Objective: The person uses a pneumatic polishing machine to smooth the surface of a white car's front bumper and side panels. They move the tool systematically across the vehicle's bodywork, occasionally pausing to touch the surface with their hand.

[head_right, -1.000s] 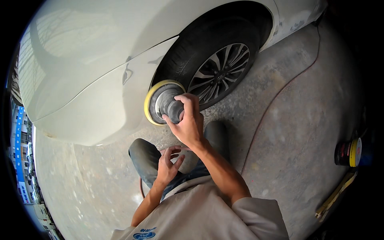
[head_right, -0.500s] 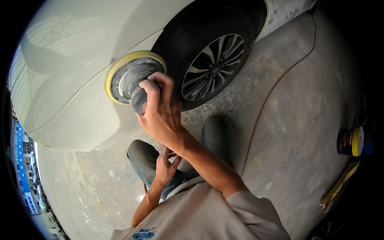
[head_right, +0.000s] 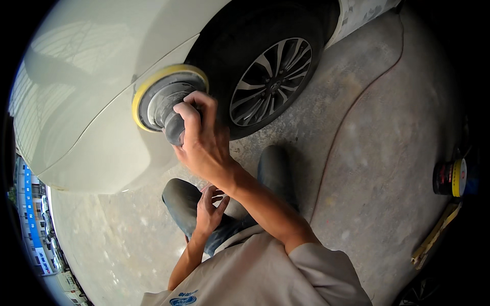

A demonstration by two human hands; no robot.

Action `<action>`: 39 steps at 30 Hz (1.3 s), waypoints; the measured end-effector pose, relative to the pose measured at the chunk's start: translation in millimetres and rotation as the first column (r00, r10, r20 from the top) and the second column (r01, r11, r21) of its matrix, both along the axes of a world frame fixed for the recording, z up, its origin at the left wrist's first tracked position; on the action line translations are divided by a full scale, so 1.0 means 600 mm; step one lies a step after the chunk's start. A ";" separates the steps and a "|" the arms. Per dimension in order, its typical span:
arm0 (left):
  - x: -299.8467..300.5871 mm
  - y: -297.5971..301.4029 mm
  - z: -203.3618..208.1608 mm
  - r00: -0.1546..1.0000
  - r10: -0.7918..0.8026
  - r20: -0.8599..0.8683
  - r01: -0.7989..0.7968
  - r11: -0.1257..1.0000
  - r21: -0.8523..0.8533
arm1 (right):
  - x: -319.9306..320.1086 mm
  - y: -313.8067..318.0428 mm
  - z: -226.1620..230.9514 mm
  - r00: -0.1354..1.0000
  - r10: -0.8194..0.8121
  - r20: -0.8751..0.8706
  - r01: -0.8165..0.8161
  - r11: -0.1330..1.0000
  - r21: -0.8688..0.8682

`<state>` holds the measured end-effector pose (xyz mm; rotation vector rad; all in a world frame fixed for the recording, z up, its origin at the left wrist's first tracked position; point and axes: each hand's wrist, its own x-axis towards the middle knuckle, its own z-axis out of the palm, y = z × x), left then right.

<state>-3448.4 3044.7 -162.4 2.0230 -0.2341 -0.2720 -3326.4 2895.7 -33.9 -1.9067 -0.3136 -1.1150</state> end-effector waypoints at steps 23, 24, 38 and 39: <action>0.060 -0.040 0.029 0.996 -0.023 0.091 0.029 0.998 -0.063 | -0.019 -0.007 -0.016 0.984 0.009 -0.177 0.000 0.999 0.046; 0.062 -0.043 0.028 0.988 -0.072 0.139 0.075 0.997 -0.018 | -0.018 -0.006 -0.014 0.988 -0.005 -0.151 0.010 1.000 0.029; 0.072 -0.071 0.039 0.971 -0.043 0.237 0.048 0.999 -0.013 | -0.013 -0.001 0.013 0.993 -0.070 -0.092 0.074 0.996 0.045; 0.073 -0.070 0.031 0.966 -0.045 0.255 0.041 0.999 0.019 | -0.013 0.003 0.014 0.993 -0.079 -0.083 0.081 0.996 0.029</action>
